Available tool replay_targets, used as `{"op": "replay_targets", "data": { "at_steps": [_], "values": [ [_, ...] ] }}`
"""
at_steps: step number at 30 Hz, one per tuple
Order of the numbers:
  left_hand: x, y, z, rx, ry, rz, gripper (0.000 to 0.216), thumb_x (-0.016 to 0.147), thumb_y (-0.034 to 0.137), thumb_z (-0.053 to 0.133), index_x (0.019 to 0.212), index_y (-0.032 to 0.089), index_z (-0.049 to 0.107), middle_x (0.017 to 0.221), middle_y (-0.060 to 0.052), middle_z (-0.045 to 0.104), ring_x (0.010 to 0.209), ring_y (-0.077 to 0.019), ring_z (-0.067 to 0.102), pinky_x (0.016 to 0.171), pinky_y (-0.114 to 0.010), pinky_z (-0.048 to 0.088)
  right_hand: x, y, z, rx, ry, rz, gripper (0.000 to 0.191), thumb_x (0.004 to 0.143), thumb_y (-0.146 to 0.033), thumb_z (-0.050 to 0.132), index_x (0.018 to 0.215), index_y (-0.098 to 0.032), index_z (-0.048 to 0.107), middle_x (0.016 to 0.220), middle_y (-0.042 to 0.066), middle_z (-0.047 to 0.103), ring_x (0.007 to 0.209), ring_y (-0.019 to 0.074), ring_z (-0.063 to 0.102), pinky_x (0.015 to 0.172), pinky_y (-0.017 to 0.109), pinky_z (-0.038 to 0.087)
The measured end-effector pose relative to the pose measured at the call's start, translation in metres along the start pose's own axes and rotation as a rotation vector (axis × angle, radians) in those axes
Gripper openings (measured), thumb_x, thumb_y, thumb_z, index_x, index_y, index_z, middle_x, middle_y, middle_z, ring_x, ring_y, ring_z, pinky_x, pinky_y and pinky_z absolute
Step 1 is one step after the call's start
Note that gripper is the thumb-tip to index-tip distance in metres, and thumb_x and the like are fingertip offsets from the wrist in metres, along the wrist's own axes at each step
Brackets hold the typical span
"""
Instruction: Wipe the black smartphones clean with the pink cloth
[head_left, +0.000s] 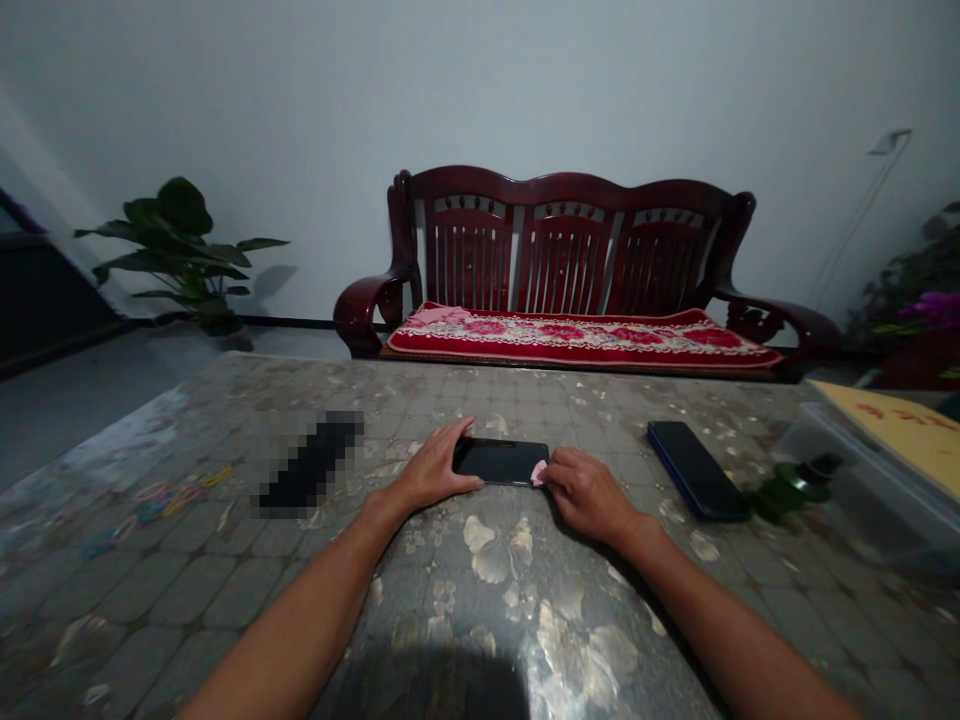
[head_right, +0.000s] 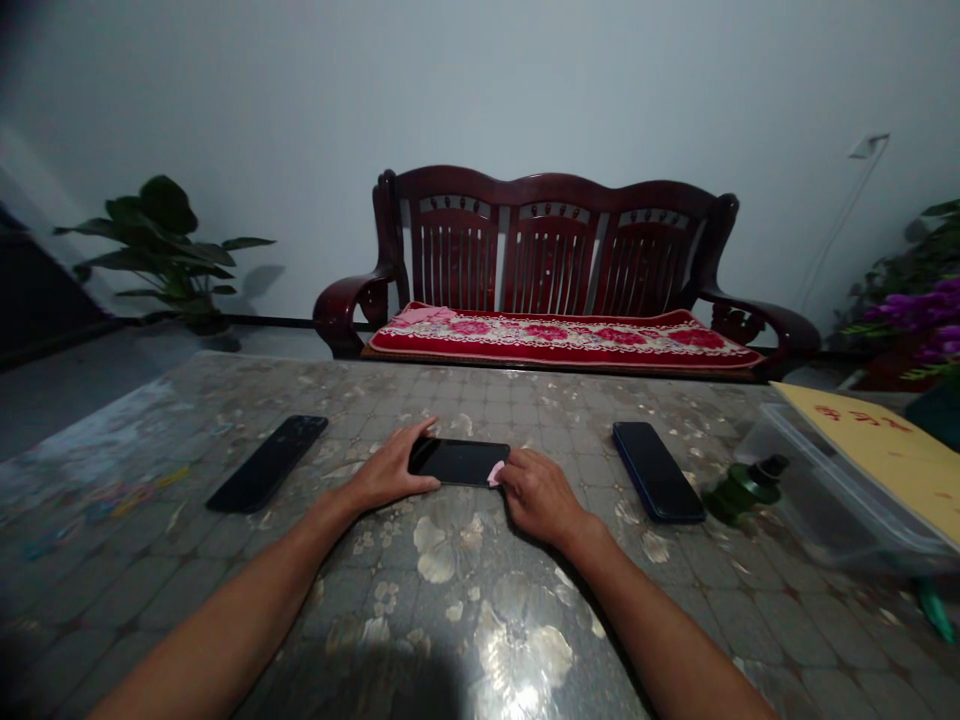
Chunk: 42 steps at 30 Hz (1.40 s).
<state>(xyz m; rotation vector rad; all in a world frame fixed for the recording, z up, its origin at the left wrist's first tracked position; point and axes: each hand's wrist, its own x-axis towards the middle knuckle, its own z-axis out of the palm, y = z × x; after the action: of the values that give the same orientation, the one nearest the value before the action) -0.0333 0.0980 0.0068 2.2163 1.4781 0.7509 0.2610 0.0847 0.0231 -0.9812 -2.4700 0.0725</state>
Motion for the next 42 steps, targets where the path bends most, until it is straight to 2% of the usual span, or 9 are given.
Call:
{"op": "replay_targets", "data": {
  "at_steps": [7, 13, 21, 28, 35, 42],
  "values": [
    [0.001, -0.001, 0.002, 0.01, 0.016, 0.008, 0.097, 0.066, 0.038, 0.085, 0.15, 0.021, 0.037, 0.13, -0.012, 0.06, 0.12, -0.0334, 0.055, 0.106, -0.05, 0.041, -0.003, -0.006, 0.0, -0.074, -0.001, 0.085, 0.026, 0.09, -0.01, 0.051, 0.098, -0.021, 0.073, 0.084, 0.005, 0.062, 0.079, 0.0186, 0.059, 0.071, 0.027, 0.043],
    [0.001, 0.003, 0.001, 0.016, 0.015, 0.012, 0.098, 0.065, 0.038, 0.086, 0.149, 0.019, 0.039, 0.129, -0.013, 0.06, 0.119, -0.034, 0.055, 0.105, -0.049, 0.042, 0.004, -0.019, 0.009, -0.108, 0.012, 0.042, 0.025, 0.089, -0.009, 0.052, 0.099, -0.019, 0.072, 0.087, 0.007, 0.065, 0.08, 0.0196, 0.059, 0.071, 0.028, 0.043],
    [0.002, 0.002, 0.003, 0.015, 0.023, 0.012, 0.098, 0.066, 0.039, 0.085, 0.15, 0.021, 0.038, 0.129, -0.013, 0.06, 0.119, -0.0337, 0.055, 0.105, -0.05, 0.042, -0.002, -0.002, -0.002, -0.165, -0.015, 0.098, 0.026, 0.086, -0.008, 0.053, 0.098, -0.021, 0.072, 0.084, 0.006, 0.063, 0.077, 0.0187, 0.058, 0.069, 0.028, 0.041],
    [0.001, 0.006, 0.0, 0.002, 0.029, 0.013, 0.099, 0.066, 0.037, 0.087, 0.15, 0.021, 0.037, 0.127, -0.012, 0.061, 0.118, -0.0332, 0.055, 0.105, -0.049, 0.042, 0.01, -0.023, 0.0, -0.191, -0.104, 0.011, 0.023, 0.084, -0.007, 0.052, 0.092, -0.019, 0.071, 0.087, 0.008, 0.065, 0.08, 0.021, 0.059, 0.07, 0.03, 0.041],
    [0.0, 0.021, 0.007, 0.039, 0.008, 0.008, 0.102, 0.065, 0.037, 0.087, 0.151, 0.017, 0.036, 0.132, -0.015, 0.059, 0.121, -0.0349, 0.054, 0.106, -0.049, 0.041, 0.01, -0.012, -0.01, -0.245, -0.102, 0.159, 0.028, 0.082, -0.006, 0.054, 0.093, -0.02, 0.075, 0.082, 0.009, 0.066, 0.077, 0.0221, 0.06, 0.069, 0.031, 0.039],
    [0.001, 0.031, 0.018, 0.066, 0.033, 0.021, 0.102, 0.065, 0.038, 0.087, 0.152, 0.021, 0.036, 0.128, -0.013, 0.06, 0.121, -0.0357, 0.054, 0.103, -0.048, 0.043, 0.016, -0.031, -0.003, -0.205, -0.177, 0.07, 0.026, 0.087, -0.008, 0.053, 0.103, -0.018, 0.072, 0.092, 0.01, 0.066, 0.085, 0.0214, 0.06, 0.073, 0.03, 0.039]
  ]
}}
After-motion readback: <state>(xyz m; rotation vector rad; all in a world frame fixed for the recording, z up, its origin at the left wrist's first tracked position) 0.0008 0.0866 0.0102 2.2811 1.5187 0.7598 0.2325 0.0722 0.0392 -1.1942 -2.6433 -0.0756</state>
